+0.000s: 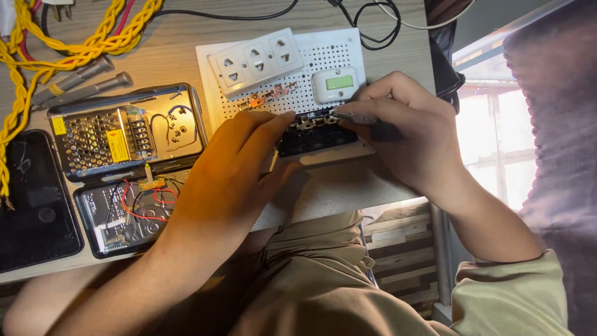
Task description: Repairing a small electronic circuit board using a screwdriver and manual manipulation
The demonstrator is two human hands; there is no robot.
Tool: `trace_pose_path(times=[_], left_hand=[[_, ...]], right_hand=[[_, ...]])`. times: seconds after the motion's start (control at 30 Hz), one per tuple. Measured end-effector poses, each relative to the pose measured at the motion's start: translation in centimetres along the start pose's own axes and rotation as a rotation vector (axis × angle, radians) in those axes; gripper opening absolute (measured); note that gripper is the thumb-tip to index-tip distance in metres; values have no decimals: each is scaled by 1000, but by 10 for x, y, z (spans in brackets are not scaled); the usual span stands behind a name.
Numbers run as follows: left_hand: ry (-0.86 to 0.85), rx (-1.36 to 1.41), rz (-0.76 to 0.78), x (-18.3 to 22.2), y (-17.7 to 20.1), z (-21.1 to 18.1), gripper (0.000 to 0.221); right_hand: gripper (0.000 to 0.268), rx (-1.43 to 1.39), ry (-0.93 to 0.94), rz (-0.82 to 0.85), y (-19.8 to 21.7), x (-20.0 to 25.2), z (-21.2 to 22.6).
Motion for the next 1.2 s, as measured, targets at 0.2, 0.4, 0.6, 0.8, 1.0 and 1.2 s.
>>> trace_pose_path(times=[0.2,0.4,0.6,0.8,1.0,1.2], left_hand=[[-20,35,-38,-3,-1,1,51],[-56,-37,-52,-5,-2,2,46],[-104,-76,-65,-6,1,-4,41],[-377,-290,-48,-1,-10,-6,36],[-407,-373,-7,-2,-12,-7,37],[-392,-396,73,-6,-15,-3,55]], right_hand=[[44,-24,-13,0,-6,2,-4],[61,54,-19,75,-5,2,-8],[71,175,-40,121,-6,7,-13],[69,174,-28,126,-4,5,-8],[57,74,-16,103,-4,5,-7],[45,-41,27,51,-2,5,-7]])
Point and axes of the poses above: each hand's wrist, its own x-axis away from the middle knuckle, its own y-axis out of the back of the hand, z = x × y, the point moved 5 cm from there along -x, towards the middle knuckle, and after that the axes turned 2 degrees about x, right-handed, at the moved point
